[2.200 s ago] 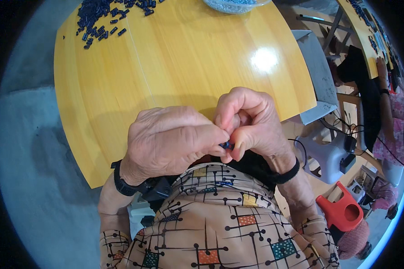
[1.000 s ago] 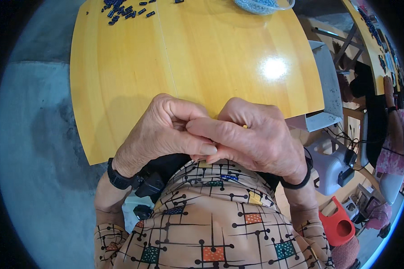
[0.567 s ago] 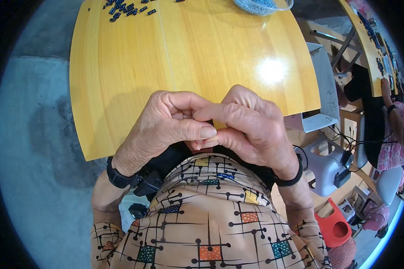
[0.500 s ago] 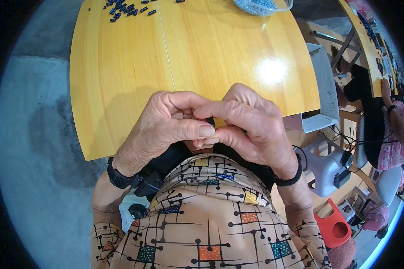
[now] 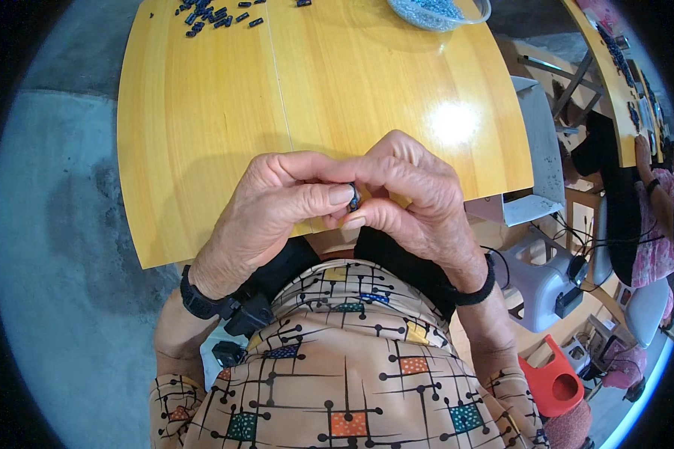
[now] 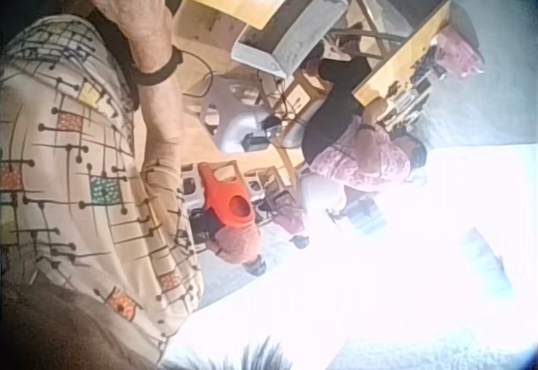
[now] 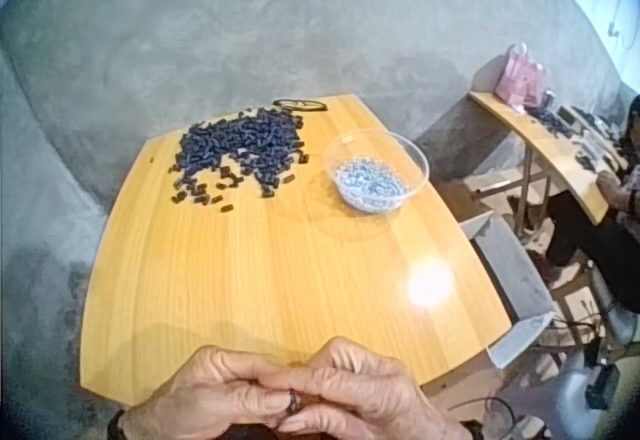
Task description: Assembling small blue plastic components into black plastic housings at a workstation.
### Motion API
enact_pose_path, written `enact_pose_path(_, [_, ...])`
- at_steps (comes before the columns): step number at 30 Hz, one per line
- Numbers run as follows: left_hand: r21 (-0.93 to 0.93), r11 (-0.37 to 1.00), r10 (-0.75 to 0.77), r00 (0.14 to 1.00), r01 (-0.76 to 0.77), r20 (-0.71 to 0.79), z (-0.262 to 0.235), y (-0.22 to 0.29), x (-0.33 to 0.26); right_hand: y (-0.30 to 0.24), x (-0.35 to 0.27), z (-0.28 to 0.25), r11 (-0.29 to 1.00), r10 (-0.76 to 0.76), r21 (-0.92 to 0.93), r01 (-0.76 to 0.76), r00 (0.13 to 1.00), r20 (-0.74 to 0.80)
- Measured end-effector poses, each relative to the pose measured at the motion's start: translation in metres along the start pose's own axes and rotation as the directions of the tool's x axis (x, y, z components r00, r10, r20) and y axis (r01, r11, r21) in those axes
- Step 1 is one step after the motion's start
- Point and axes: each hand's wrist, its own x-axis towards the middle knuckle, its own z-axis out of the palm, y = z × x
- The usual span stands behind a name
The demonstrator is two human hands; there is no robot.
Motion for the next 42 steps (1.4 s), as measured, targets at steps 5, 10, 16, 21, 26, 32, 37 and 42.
enact_pose_path(5, [-0.024,0.999,0.027,0.999,-0.029,-0.044,0.008,0.003,0.001,-0.006,0.001,-0.003,0.993,0.071,-0.096,-0.071,0.997,0.000])
enact_pose_path(10, [-0.111,0.994,0.012,0.998,-0.019,-0.065,0.010,0.002,0.000,-0.004,-0.001,0.002,0.999,0.027,0.037,-0.026,0.999,-0.024])
enact_pose_path(16, [-0.177,0.984,0.023,0.998,-0.032,-0.052,0.016,-0.002,-0.004,-0.007,-0.005,0.006,0.975,0.089,0.209,-0.075,0.994,-0.061])
enact_pose_path(21, [-0.172,0.984,0.010,0.990,-0.034,-0.137,0.015,-0.009,-0.010,-0.007,-0.008,0.002,0.983,0.087,0.169,-0.074,0.994,-0.071])
enact_pose_path(26, [-0.052,0.999,-0.009,0.993,0.003,-0.114,0.019,-0.002,-0.016,-0.012,-0.006,0.003,0.990,0.059,0.134,-0.050,0.996,-0.068])
enact_pose_path(32, [0.023,0.998,0.056,0.991,-0.053,-0.121,0.023,-0.005,-0.012,-0.012,-0.008,0.005,0.995,0.032,0.097,-0.024,0.996,-0.088])
enact_pose_path(37, [0.003,0.998,0.065,0.992,-0.065,-0.107,0.026,-0.006,-0.014,-0.014,-0.010,0.009,0.990,0.042,0.139,-0.025,0.992,-0.119])
enact_pose_path(42, [-0.114,0.983,0.140,0.988,-0.147,-0.062,0.029,-0.010,-0.015,-0.017,-0.015,0.012,0.954,0.120,0.291,-0.078,0.984,-0.131])
